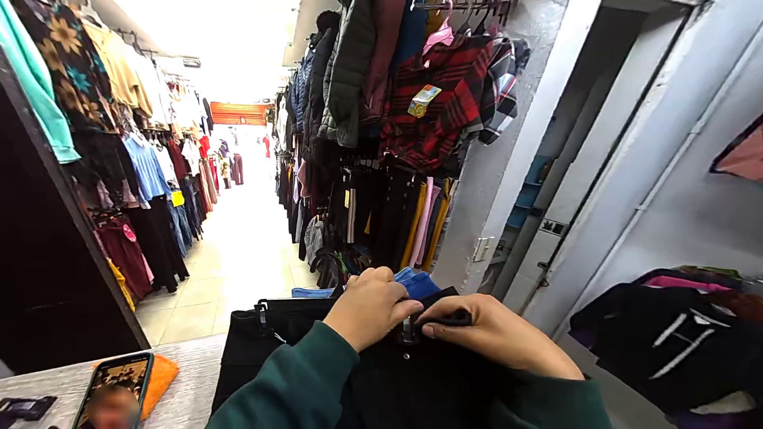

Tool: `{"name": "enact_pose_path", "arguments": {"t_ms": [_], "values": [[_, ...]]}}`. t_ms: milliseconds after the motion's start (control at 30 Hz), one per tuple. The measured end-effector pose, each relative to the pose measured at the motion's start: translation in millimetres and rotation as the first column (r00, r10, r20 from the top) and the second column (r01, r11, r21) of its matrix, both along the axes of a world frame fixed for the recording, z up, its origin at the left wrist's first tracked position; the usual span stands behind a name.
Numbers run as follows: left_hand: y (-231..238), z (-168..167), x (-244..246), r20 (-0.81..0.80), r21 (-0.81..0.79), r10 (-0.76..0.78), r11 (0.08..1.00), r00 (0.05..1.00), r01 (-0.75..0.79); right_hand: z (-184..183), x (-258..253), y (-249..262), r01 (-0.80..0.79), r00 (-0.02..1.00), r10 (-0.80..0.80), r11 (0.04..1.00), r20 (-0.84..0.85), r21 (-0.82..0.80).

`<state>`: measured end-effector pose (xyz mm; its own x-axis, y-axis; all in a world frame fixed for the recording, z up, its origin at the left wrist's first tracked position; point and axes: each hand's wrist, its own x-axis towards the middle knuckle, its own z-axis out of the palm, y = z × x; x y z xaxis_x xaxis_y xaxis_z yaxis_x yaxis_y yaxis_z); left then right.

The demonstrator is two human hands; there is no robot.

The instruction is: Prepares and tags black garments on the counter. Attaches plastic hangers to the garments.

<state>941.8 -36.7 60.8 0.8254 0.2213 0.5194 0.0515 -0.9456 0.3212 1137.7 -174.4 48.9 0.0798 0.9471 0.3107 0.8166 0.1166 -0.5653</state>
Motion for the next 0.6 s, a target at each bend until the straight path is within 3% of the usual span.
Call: {"name": "enact_pose_path", "arguments": {"t_ms": [133, 233, 400, 500, 533, 600], "values": [[2.0, -1.7, -1.4, 0.214, 0.204, 0.008, 0.978, 0.977, -0.053, -7.6, -1.0, 7.3, 0.090, 0.995, -0.095, 0.971, 0.013, 0.220], [2.8, -9.5, 2.2, 0.237, 0.239, 0.016, 0.968, 0.971, -0.074, -8.4, -3.8, 9.8, 0.134, 0.990, -0.141, 0.939, 0.001, 0.317], [-2.2, -25.0, 11.8, 0.208, 0.203, 0.067, 0.973, 0.976, -0.111, -13.2, 12.1, 10.4, 0.109, 0.988, -0.136, 0.952, 0.075, 0.285], [-12.9, -14.1, 4.5, 0.091, 0.204, 0.147, 0.965, 0.985, -0.163, -12.2, 24.9, 6.2, 0.037, 0.998, -0.047, 0.973, 0.039, 0.226], [-17.7, -5.1, -2.4, 0.098, 0.237, 0.162, 0.955, 0.982, -0.181, -9.1, 25.9, 4.6, 0.021, 1.000, -0.023, 0.970, 0.006, 0.242], [-24.2, 15.7, -24.5, 0.261, 0.314, 0.127, 0.926, 0.957, -0.209, -3.0, 17.6, -2.0, 0.021, 0.996, 0.000, 0.974, -0.094, 0.226]]}}
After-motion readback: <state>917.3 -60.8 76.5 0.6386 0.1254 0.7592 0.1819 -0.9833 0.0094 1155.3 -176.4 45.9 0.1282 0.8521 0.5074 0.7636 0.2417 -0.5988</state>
